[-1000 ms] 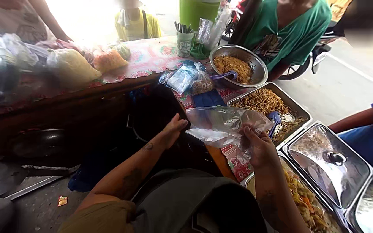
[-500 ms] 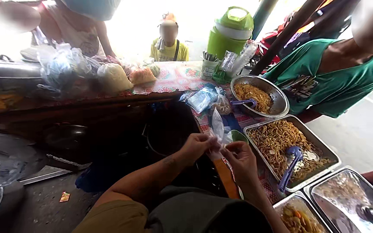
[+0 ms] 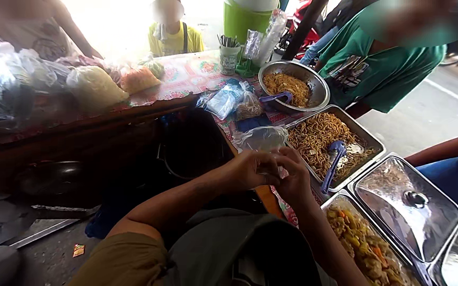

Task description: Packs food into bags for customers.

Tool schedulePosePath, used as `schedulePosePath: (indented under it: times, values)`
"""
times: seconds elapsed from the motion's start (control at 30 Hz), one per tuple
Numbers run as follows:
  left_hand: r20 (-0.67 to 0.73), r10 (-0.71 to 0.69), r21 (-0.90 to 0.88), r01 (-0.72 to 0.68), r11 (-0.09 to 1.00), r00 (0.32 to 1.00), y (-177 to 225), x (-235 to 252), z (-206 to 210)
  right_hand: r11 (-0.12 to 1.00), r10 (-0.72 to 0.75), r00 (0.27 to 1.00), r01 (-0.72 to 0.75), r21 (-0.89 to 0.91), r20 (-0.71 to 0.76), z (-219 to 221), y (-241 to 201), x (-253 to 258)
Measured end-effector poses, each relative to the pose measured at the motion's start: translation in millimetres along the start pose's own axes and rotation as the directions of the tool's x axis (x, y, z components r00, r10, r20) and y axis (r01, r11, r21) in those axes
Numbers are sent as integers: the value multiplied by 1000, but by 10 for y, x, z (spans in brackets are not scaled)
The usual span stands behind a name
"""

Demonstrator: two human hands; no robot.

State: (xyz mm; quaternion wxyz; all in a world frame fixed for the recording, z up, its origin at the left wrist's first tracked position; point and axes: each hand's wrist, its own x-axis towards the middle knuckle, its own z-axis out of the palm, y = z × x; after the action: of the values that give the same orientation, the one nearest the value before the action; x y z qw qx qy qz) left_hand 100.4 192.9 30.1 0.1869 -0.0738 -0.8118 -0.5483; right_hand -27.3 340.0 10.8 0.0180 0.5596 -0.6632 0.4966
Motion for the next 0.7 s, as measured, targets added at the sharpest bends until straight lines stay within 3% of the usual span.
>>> schedulePosePath:
  times: [0.07,0.1,0.17,0.2,0.23,0.27,0.33,0.37,0.4,0.43,0.47,0.53,0.6,0.67,0.7]
  values:
    - [-21,-41,293,45,955,999,34,42,-103,951,121,993,-119,284,12,-90,-1,-41]
    - [-91,-97,396,126,910,991,-18,76,-187,852,255,966,-239,465,29,-142,-37,-54]
    - [-259,-193,406,288,868,947,-296,134,-326,528,494,860,-416,741,131,-216,-141,-87]
    - [-306,-269,294,359,886,913,-408,154,-359,421,534,824,-453,785,189,-230,-158,-111]
    - [-306,-380,90,424,901,873,-452,178,-357,401,557,801,-492,773,221,-226,-157,-124]
    - [-246,-499,-188,464,866,831,-430,200,-318,462,582,782,-544,701,224,-217,-148,-123]
    - [32,-569,-676,437,593,822,-356,162,-191,692,653,753,-634,346,74,-173,-86,-103]
    - [162,-506,-788,419,450,847,-331,115,-124,734,674,737,-661,152,-46,-158,-31,-101]
    - [252,-418,-819,422,388,873,-338,68,-65,729,680,716,-683,44,-158,-149,52,-119]
    - [307,-331,-804,429,411,892,-380,34,-30,707,689,679,-707,29,-255,-136,134,-143]
    - [303,-333,-751,439,494,893,-388,45,-10,692,698,636,-717,82,-331,-121,196,-147]
    - [135,-515,-559,494,666,847,-432,144,35,659,749,551,-681,321,-367,-70,200,-96]
    - [-65,-653,-469,554,688,755,-682,256,87,418,879,452,-582,697,-150,-12,116,-29]
    - [-126,-730,-536,573,620,672,-917,368,68,159,865,484,-512,844,131,22,179,25]
    - [-126,-756,-593,563,576,642,-992,428,44,123,844,498,-539,833,198,27,243,68]
